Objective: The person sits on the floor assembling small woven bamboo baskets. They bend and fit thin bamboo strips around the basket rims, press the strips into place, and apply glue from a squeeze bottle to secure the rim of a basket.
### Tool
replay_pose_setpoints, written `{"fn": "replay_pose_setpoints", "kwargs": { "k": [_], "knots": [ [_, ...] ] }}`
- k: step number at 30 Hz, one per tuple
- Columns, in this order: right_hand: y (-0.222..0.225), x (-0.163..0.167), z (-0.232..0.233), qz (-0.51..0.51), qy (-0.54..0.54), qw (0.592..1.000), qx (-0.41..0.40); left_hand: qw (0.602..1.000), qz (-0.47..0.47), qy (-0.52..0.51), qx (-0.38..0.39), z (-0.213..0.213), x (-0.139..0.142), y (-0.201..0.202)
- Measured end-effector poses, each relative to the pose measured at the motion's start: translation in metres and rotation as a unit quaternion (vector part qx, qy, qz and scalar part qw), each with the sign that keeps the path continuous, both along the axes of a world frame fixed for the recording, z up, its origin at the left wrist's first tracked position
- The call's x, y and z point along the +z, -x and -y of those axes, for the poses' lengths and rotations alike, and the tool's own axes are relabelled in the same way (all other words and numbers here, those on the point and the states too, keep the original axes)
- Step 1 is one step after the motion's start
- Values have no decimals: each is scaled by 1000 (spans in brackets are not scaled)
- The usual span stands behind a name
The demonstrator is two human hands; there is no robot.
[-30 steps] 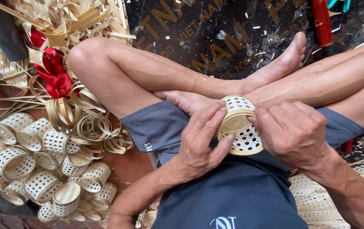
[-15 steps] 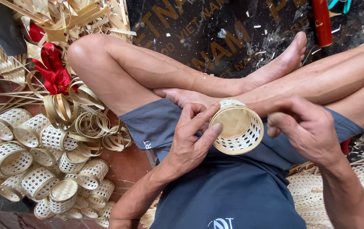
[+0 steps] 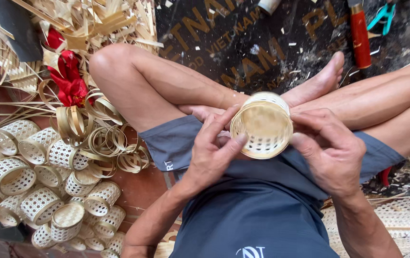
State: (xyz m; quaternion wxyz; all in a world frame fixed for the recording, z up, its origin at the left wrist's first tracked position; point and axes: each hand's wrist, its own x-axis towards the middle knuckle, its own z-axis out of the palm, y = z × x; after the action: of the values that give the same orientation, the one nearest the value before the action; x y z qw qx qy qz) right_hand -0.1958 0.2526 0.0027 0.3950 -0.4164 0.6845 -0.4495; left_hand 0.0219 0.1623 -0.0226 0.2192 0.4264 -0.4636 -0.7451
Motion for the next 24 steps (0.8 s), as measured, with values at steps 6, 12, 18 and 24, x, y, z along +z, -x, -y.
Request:
{"fn": "replay_pose_setpoints", "kwargs": {
  "k": [6, 12, 18, 24],
  "knots": [
    [-9, -3, 20, -228, 63, 970, 60, 932, 149, 327, -51, -5, -1, 3],
    [-13, -15, 12, -227, 118, 962, 94, 826, 153, 539, -60, 0, -10, -1],
    [-18, -17, 12, -351, 140, 916, 131, 830, 178, 523, -78, -5, -6, -3],
    [-8, -31, 22, -106, 10, 991, 86, 908, 173, 382, -19, 10, -15, -3]
  ]
}}
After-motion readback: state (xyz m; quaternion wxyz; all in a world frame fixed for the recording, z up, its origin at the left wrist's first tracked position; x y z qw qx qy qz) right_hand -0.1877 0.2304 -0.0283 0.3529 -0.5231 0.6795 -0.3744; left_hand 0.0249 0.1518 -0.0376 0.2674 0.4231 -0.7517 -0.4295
